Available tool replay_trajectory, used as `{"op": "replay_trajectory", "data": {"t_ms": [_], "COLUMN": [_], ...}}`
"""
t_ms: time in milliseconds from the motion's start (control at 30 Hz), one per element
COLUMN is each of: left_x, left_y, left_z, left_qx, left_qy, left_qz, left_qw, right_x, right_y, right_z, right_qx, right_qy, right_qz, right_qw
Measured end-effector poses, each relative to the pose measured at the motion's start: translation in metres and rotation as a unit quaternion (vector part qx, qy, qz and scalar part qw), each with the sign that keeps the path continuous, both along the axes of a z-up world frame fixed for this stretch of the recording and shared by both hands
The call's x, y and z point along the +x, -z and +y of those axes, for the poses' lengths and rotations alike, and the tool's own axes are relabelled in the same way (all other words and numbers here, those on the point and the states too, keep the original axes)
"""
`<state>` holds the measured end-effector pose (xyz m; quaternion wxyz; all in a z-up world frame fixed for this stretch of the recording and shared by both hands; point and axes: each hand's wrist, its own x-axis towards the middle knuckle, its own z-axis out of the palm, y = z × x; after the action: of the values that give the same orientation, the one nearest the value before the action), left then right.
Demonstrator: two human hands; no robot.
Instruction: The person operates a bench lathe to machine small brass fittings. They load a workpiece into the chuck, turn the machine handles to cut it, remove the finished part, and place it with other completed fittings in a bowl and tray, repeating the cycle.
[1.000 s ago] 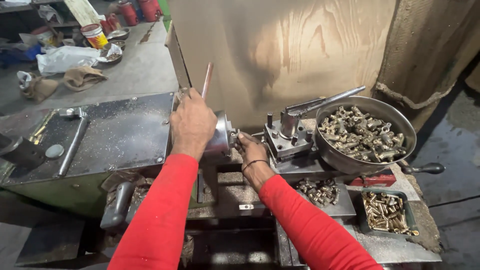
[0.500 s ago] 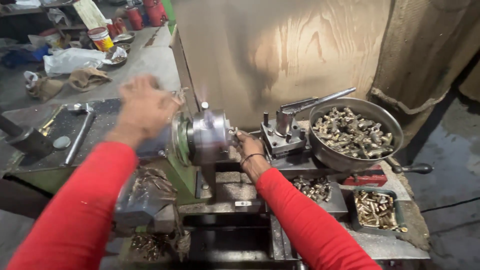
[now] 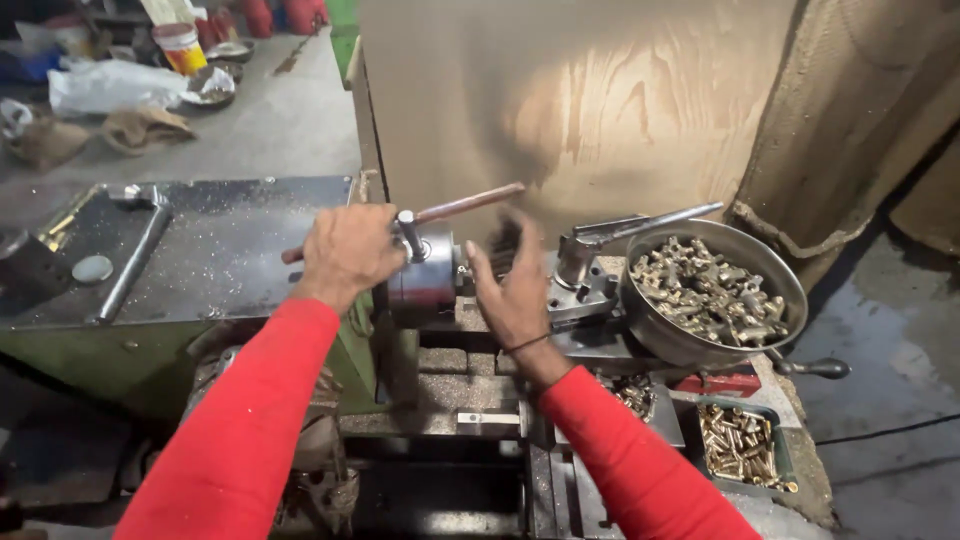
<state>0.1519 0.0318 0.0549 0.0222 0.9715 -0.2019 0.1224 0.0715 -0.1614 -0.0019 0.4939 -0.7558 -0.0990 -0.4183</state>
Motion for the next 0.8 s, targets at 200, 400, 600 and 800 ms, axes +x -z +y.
{"op": "replay_trajectory", "data": {"t_ms": [200,400,600,800], "left_x": [0.012,0.027,0.017,0.015], "left_y": [-0.005,-0.005,-0.027,-0.015], "left_z": [0.018,0.034,0.035,0.006], "left_qx": [-0.028,-0.060,-0.024,0.024], "left_qy": [0.137,0.235,0.244,0.142], "left_qz": [-0.062,-0.073,-0.040,-0.072], "left_qw": [0.988,0.967,0.969,0.987], "right_x": [0.035,0.067,0.045,0.001], "right_y": [-0.078,-0.068,-0.049,-0.036], "right_z": [0.007,0.032,0.043,0.046], "right_qx": [-0.488,-0.523,-0.452,-0.475], "right_qy": [0.185,0.114,0.141,0.182], "right_qz": [-0.048,0.248,0.064,0.043], "right_qw": [0.852,0.807,0.878,0.860]}}
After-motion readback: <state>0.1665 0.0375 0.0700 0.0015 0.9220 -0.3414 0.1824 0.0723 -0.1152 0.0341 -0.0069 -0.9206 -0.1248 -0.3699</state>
